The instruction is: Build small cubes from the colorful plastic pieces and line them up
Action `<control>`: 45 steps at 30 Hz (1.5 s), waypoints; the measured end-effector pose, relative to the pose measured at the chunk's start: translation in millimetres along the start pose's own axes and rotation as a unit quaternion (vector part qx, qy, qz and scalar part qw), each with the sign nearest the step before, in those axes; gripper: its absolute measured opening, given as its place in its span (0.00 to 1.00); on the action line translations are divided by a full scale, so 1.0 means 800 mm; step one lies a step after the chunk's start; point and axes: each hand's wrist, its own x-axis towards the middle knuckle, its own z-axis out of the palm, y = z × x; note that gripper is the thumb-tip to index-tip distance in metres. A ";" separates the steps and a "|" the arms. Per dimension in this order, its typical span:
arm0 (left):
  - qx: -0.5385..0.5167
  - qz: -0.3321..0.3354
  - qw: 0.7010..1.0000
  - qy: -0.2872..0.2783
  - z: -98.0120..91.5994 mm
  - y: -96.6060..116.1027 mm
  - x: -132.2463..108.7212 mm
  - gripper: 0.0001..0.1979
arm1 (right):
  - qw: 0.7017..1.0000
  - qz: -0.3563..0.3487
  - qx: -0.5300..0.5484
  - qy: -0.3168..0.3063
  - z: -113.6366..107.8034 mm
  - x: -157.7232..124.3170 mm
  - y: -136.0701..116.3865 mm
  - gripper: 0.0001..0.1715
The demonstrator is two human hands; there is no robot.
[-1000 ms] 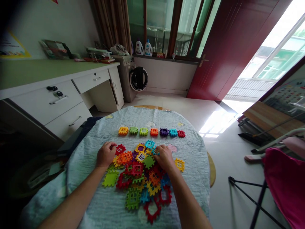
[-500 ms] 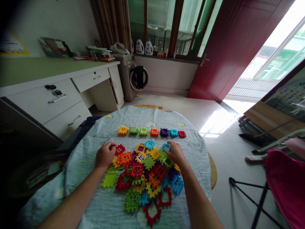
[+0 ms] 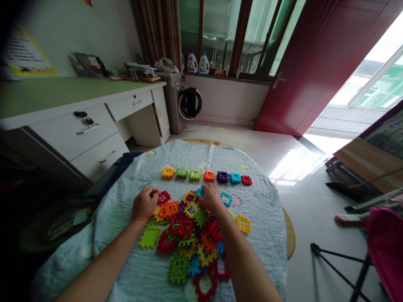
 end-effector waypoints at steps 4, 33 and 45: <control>-0.001 0.000 1.000 0.000 0.000 0.000 0.000 0.07 | 1.000 0.007 0.011 0.003 -0.005 0.003 -0.002 0.19; 0.000 0.001 1.000 0.000 0.000 0.000 -0.001 0.07 | 0.990 0.026 -0.084 -0.111 -0.032 0.001 0.023 0.29; 0.011 0.007 1.000 -0.006 -0.001 0.002 0.002 0.08 | 0.994 0.101 -0.017 0.046 -0.090 -0.033 0.112 0.31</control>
